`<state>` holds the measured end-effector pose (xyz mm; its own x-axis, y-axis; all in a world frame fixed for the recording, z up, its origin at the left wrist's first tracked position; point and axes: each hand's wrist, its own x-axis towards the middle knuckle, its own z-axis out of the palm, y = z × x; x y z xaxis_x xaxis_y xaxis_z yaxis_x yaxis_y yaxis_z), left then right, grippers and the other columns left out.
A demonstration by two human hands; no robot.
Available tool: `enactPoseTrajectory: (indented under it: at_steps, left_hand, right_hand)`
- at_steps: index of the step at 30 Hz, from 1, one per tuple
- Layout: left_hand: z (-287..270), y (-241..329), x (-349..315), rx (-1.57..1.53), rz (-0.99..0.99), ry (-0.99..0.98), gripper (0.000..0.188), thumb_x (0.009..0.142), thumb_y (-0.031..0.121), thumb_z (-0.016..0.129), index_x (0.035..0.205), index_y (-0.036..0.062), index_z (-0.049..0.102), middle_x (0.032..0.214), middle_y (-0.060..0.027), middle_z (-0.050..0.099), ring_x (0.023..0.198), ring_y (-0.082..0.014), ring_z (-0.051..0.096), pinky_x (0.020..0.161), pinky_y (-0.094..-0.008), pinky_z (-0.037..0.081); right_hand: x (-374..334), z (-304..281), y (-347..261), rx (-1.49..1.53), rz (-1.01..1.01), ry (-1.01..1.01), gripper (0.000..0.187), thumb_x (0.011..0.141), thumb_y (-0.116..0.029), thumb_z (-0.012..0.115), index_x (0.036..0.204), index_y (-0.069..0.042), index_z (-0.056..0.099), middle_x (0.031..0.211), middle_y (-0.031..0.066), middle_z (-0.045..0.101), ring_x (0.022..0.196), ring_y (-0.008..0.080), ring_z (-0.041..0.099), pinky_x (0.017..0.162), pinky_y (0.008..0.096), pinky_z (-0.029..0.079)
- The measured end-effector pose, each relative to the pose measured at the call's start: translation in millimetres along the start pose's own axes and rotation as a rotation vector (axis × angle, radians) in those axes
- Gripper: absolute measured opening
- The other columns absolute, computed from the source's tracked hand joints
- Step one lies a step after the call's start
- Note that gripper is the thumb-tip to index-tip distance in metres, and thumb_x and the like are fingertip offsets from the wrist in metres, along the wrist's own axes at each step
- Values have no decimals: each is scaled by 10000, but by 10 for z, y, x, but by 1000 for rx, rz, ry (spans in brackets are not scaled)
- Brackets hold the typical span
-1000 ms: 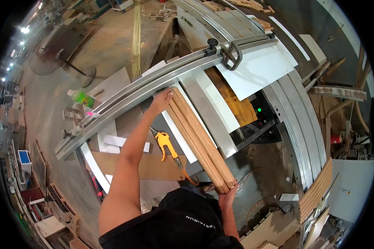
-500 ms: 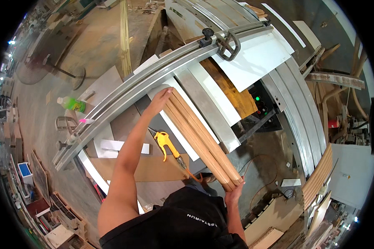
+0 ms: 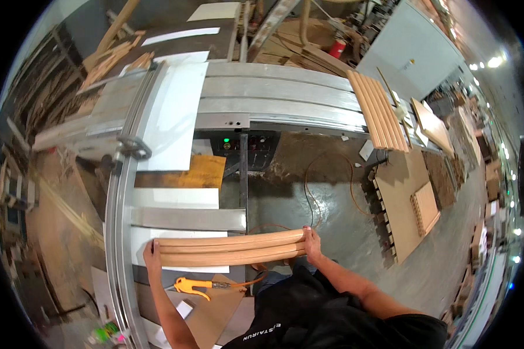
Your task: The person uses a table saw to cut long wooden dowels into shorter segments. They feed the dowels through the saw blade one by one, then gather the cut pieces and stack them on the machine's surface.
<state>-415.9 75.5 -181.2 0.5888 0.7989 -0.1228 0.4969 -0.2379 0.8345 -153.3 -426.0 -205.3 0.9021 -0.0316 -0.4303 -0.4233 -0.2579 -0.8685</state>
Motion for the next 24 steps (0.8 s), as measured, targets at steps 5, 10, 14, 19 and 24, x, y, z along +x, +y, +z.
enactPoseTrajectory:
  at_steps: [5,10,14,19,24]
  left_hand:
    - [5,-52,134,162,22,-23,464,1051,381,499,919,-41,640,789,-140,629,761,-222,559,749,-394,466]
    - [112,115,39,-109,-93,40,463,1057,400,497,919,-25,619,854,-86,618,842,-204,532,815,-367,436]
    - [165,173,-199,-69,-92,54,438,1062,382,492,902,-13,594,812,-58,547,805,-184,480,786,-355,422]
    - [502,931,-807,-93,-167,219,416,1053,354,504,839,2,561,780,-37,515,776,-170,451,752,-353,413]
    - [943,1842,-1144,-156,-174,250,377,1044,330,514,857,10,581,769,-34,528,752,-155,458,712,-339,425]
  right_hand:
    - [-96,53,6,60,58,-5,458,1076,-404,460,1237,-17,644,1116,93,653,1014,188,580,940,354,472]
    - [38,-31,62,129,121,-101,450,1072,-413,466,1152,-13,656,1030,72,654,967,174,577,908,344,473]
    - [288,-219,18,-27,199,-157,465,1053,-452,486,1183,-38,653,1070,81,644,989,180,575,885,371,485]
    - [620,-820,-115,-39,184,-195,463,1036,-470,517,1154,-47,665,1027,73,649,960,181,587,873,352,485]
    - [1126,-1439,-653,111,324,-229,463,1023,-473,544,1132,-40,666,993,64,653,898,182,616,732,371,528]
